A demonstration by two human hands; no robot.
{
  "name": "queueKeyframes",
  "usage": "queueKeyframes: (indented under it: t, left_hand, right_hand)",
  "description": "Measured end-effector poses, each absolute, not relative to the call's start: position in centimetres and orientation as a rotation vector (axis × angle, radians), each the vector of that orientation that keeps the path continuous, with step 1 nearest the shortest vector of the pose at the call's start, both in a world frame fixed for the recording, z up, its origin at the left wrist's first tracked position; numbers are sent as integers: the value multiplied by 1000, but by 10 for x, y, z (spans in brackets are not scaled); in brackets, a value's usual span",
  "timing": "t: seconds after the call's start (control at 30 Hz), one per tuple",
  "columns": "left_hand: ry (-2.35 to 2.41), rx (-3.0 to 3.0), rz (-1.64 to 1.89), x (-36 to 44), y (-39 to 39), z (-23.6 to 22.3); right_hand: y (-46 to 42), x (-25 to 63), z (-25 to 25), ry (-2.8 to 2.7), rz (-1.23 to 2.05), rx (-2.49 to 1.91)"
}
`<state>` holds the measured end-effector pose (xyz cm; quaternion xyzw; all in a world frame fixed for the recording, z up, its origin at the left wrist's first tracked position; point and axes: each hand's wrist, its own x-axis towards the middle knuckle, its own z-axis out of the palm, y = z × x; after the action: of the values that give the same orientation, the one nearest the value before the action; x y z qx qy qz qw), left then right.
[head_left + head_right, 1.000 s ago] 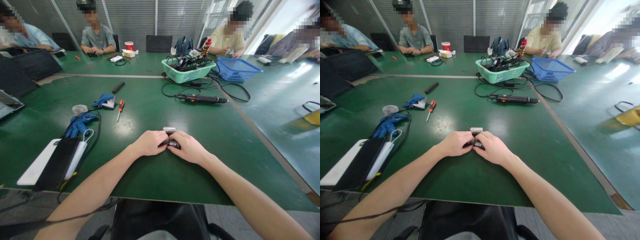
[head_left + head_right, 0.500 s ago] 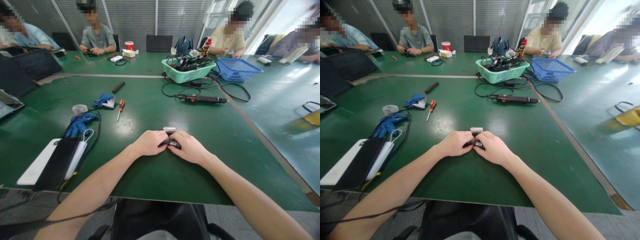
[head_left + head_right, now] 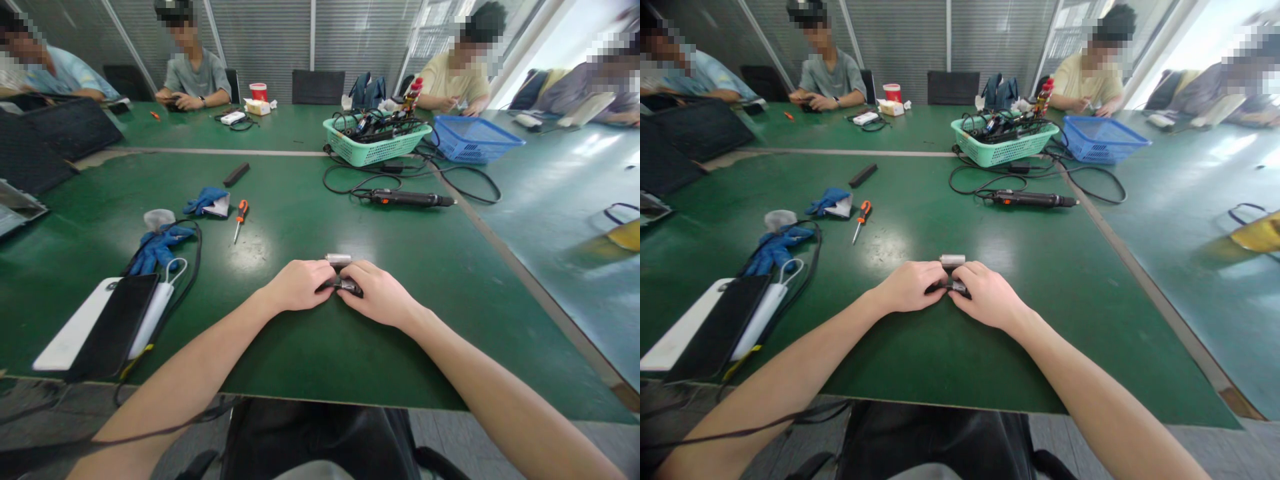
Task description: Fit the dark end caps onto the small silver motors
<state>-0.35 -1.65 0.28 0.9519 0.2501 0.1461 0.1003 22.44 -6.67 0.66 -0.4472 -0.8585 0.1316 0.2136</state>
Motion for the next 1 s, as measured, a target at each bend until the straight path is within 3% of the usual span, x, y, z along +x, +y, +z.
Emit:
queueKeyframes:
  t: [1.0]
  left_hand:
    - [813, 2826, 469, -6, -17, 4]
  right_hand:
    - [-65, 231, 6, -2382, 291, -1300]
